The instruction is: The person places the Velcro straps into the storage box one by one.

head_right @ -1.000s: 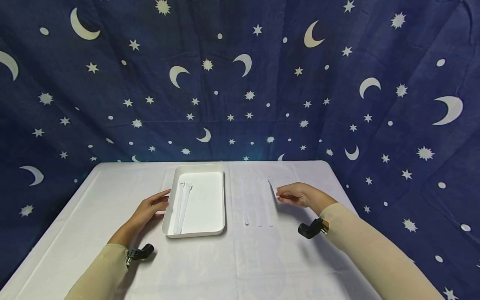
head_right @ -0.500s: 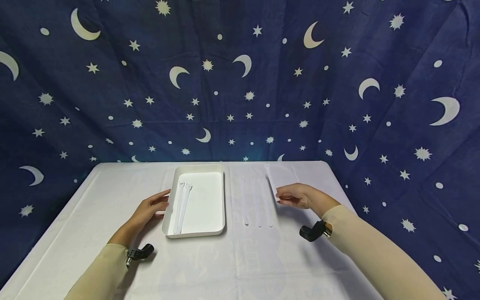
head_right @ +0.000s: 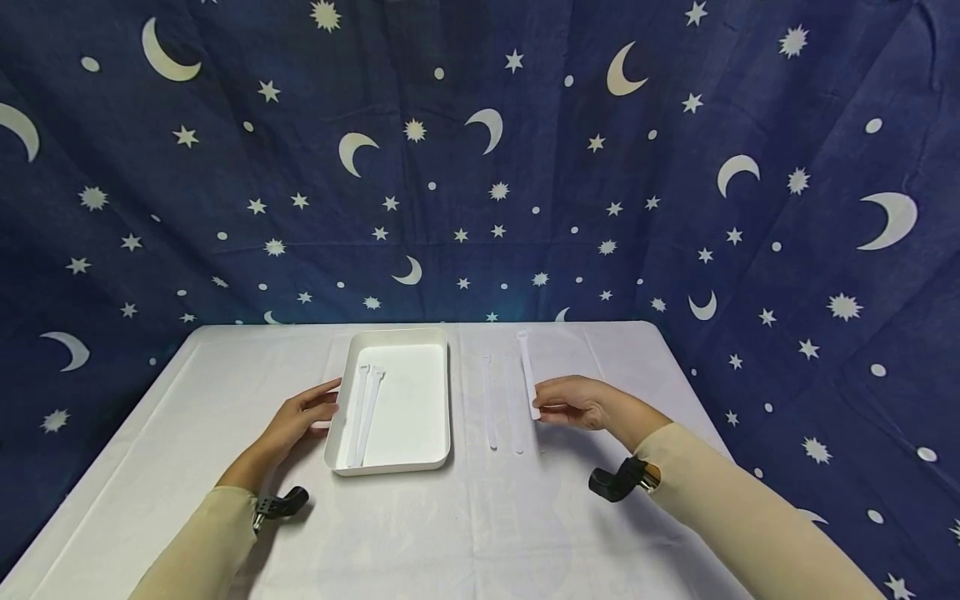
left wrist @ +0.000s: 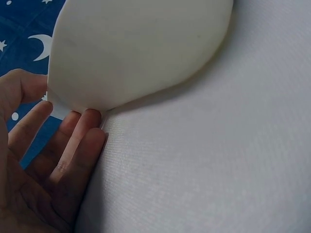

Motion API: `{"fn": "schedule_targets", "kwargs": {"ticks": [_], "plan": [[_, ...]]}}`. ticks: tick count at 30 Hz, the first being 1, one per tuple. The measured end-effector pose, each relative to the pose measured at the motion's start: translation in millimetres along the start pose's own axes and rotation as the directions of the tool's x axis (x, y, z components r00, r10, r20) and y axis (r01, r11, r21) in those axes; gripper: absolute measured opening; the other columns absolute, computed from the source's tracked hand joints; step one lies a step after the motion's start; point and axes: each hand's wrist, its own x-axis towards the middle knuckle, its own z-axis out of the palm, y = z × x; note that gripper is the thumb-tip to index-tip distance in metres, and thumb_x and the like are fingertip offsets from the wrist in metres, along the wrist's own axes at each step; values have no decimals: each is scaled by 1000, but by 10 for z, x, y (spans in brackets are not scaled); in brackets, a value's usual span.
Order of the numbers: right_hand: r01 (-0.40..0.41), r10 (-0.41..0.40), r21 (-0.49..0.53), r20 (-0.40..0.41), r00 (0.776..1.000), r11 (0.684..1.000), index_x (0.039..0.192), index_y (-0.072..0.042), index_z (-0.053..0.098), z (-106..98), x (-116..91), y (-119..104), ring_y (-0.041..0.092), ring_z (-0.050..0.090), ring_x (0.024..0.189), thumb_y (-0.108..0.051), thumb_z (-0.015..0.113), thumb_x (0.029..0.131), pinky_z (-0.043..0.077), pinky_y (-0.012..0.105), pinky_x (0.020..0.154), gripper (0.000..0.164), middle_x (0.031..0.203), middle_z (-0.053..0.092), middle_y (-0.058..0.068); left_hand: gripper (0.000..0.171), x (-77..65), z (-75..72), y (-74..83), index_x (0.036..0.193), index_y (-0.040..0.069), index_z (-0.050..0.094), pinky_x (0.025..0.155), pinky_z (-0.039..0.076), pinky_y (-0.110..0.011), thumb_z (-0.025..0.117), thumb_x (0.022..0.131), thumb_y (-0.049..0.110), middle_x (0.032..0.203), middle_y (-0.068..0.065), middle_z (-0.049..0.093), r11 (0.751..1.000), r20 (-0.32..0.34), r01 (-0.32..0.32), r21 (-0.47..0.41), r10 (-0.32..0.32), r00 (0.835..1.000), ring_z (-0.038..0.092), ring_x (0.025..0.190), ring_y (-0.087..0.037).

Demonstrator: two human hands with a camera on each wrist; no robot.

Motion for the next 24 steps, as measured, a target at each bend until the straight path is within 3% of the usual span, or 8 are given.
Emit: {"fn": "schedule_targets", "kwargs": {"ticks": [4, 10, 24], "plan": [[11, -11, -39, 22, 1000, 999, 131, 7, 45, 136, -17, 25, 14, 66, 75, 9, 62, 85, 61, 23, 69, 49, 92, 59, 9, 61, -16, 0, 22, 151, 8, 38, 90, 59, -41, 61, 96, 20, 144, -27, 47, 1000, 0, -6, 6, 6, 1000, 63, 113, -34], [21, -19, -53, 34, 999, 998, 125, 5, 52, 289, 1, 38, 14, 64, 76, 8, 63, 84, 61, 22, 69, 43, 95, 59, 9, 64, -48, 2, 28, 151, 11, 39, 90, 59, -40, 64, 94, 25, 144, -25, 49, 1000, -3, -14, -1, 14, 1000, 64, 112, -31], [49, -45, -72, 61, 997, 996, 123, 7, 50, 602, 196, 12, 14, 59, 80, 10, 60, 85, 60, 21, 69, 39, 99, 54, 9, 64, -48, -9, 38, 151, 11, 40, 90, 58, -41, 65, 94, 27, 143, -24, 50, 1000, -3, -13, -9, 13, 1000, 64, 111, -32]]}}
